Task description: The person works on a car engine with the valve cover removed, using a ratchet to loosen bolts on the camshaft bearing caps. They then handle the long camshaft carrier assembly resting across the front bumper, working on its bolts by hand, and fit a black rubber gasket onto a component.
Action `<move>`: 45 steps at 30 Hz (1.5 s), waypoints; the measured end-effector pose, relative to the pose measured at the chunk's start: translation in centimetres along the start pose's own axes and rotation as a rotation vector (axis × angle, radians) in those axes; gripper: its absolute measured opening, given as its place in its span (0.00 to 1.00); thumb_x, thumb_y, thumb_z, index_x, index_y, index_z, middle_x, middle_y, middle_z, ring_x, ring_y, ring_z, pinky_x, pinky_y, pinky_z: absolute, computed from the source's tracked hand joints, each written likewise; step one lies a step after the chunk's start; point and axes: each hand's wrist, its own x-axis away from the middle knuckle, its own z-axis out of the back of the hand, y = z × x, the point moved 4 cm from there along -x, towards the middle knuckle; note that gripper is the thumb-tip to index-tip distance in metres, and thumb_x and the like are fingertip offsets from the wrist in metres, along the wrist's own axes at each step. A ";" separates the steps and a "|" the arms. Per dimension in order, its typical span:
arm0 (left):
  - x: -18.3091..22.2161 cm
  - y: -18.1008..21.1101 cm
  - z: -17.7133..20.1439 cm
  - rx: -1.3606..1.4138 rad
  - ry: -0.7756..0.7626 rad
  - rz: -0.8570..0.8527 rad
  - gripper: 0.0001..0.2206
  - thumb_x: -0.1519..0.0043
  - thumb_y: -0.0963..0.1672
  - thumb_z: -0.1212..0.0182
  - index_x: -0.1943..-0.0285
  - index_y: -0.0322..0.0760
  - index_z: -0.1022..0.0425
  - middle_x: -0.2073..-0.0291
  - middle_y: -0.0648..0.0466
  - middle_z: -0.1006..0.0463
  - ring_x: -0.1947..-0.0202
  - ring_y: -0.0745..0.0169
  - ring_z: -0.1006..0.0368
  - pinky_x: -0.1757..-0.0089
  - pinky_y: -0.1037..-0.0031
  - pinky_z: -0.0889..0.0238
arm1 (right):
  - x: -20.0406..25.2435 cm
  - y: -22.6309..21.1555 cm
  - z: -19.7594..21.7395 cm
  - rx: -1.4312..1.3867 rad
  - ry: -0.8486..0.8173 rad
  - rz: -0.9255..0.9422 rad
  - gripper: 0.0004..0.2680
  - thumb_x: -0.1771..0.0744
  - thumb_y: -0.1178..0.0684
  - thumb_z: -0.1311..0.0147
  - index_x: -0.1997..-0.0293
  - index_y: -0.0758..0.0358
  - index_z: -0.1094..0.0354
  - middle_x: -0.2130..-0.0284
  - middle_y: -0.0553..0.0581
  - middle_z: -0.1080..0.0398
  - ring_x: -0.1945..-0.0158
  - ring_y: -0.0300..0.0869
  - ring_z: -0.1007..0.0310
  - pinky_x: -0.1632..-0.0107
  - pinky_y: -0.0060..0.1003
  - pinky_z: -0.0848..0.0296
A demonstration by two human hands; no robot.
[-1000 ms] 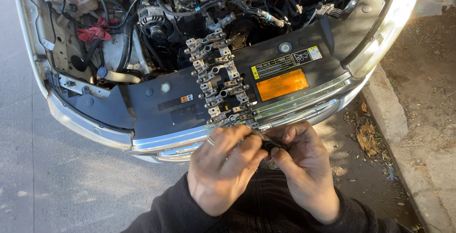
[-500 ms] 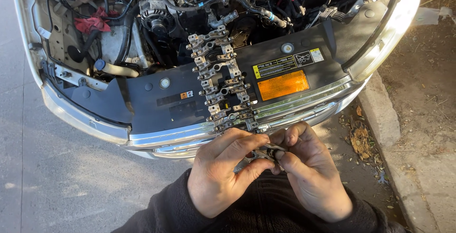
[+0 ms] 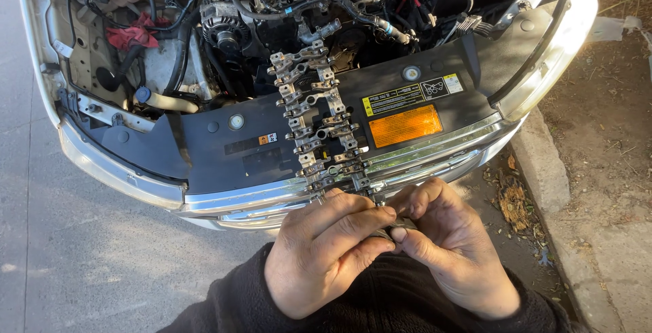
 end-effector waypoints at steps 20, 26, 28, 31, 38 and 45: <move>3.3 -1.2 0.6 0.362 0.100 0.078 0.08 0.46 0.37 0.29 0.60 0.35 0.20 0.62 0.48 0.17 0.61 0.56 0.14 0.60 0.71 0.17 | 2.7 -1.0 -0.6 0.812 0.152 0.499 0.12 0.43 0.58 0.28 0.64 0.62 0.29 0.61 0.60 0.22 0.59 0.42 0.14 0.55 0.30 0.11; 4.3 -1.2 -0.1 0.426 0.152 -0.002 0.04 0.41 0.40 0.29 0.62 0.35 0.19 0.61 0.46 0.16 0.65 0.61 0.16 0.63 0.73 0.18 | 3.4 -0.5 -0.1 0.774 0.273 0.670 0.13 0.43 0.56 0.31 0.68 0.59 0.38 0.69 0.61 0.23 0.69 0.40 0.15 0.65 0.28 0.10; 4.5 -1.2 -0.2 0.470 0.168 -0.031 0.04 0.40 0.39 0.31 0.66 0.33 0.21 0.60 0.44 0.17 0.64 0.57 0.16 0.61 0.70 0.18 | 4.0 0.1 1.0 0.764 0.148 0.737 0.18 0.42 0.56 0.28 0.59 0.52 0.41 0.60 0.56 0.23 0.59 0.41 0.11 0.56 0.29 0.09; 4.5 -1.3 -0.1 0.468 0.111 -0.017 0.08 0.34 0.43 0.38 0.60 0.32 0.21 0.59 0.41 0.18 0.67 0.58 0.18 0.63 0.71 0.19 | 4.6 0.5 1.8 0.724 0.139 0.695 0.17 0.41 0.56 0.29 0.59 0.50 0.39 0.59 0.58 0.22 0.56 0.43 0.11 0.54 0.33 0.07; 4.1 -1.1 -0.5 0.448 0.117 0.009 0.06 0.37 0.42 0.35 0.55 0.34 0.20 0.62 0.42 0.18 0.70 0.59 0.19 0.67 0.73 0.21 | 4.2 1.1 2.9 0.671 0.065 0.674 0.21 0.40 0.59 0.31 0.52 0.47 0.44 0.54 0.54 0.23 0.52 0.41 0.14 0.51 0.32 0.11; 3.4 -0.9 -0.8 0.448 0.037 -0.034 0.10 0.41 0.39 0.29 0.54 0.28 0.21 0.61 0.43 0.20 0.64 0.53 0.18 0.61 0.67 0.20 | 4.2 1.4 4.3 0.720 0.025 0.636 0.19 0.40 0.59 0.31 0.54 0.48 0.42 0.55 0.54 0.22 0.51 0.42 0.15 0.48 0.34 0.14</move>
